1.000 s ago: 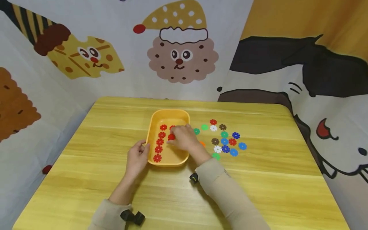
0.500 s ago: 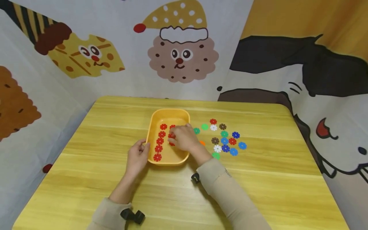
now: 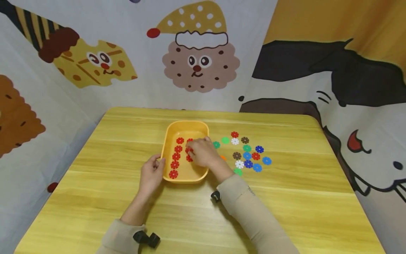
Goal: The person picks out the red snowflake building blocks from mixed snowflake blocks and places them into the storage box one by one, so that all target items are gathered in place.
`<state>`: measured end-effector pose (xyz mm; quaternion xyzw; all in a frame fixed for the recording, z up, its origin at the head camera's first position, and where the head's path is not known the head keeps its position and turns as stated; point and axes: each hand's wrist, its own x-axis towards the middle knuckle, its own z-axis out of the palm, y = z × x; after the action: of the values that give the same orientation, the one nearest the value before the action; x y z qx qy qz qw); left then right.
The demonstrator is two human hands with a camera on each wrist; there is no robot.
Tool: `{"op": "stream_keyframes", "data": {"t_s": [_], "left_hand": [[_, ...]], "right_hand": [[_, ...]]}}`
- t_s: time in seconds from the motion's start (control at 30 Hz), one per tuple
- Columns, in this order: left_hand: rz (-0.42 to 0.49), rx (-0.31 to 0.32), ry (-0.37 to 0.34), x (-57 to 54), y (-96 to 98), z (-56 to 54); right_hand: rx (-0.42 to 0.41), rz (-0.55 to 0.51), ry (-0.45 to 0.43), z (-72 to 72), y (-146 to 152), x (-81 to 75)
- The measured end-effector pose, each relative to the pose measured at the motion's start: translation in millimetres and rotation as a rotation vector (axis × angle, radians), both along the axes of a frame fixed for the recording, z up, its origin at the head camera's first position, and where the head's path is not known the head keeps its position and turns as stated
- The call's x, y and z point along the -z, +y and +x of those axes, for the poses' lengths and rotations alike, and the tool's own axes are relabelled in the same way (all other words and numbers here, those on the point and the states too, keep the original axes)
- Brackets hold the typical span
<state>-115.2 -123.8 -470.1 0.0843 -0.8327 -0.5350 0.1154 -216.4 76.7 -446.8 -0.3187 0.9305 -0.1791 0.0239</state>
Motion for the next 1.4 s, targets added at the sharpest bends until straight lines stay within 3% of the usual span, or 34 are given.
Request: {"op": "stream_keyframes", "data": {"t_s": [0.13,0.23,0.37,0.5,0.87,1.13,1.4], "left_hand": [[0.001,-0.003,-0.007,-0.1,1.0,-0.3],[-0.002,-0.011,-0.01,-0.6,1.6,-0.3],[0.003,-0.018,-0.024,-1.0,2.0,0.0],[0.011,-0.02,-0.041,-1.4,1.8,0.0],[0.009,-0.016,-0.05,-1.2,1.9,-0.1],[0.009,-0.008,-0.041,-1.0,1.1,0.9],[0.009,-0.005,-0.035,0.3,1.0,-0.1]], "right_hand": [[0.022,-0.236,-0.031,-2.2,7,0.2],[0.028,-0.383,0.007,-3.4,14,-1.7],[0.06,-0.497,0.073,-5.9,26,-2.1],[0.088,-0.571,0.069,-8.8,38,-0.8],[0.229,-0.586,0.062,-17.3,74,-1.6],[0.307,-0.532,0.052,-23.2,100,-2.7],[0.372,-0.506,0.048,-37.3,117,8.4]]}}
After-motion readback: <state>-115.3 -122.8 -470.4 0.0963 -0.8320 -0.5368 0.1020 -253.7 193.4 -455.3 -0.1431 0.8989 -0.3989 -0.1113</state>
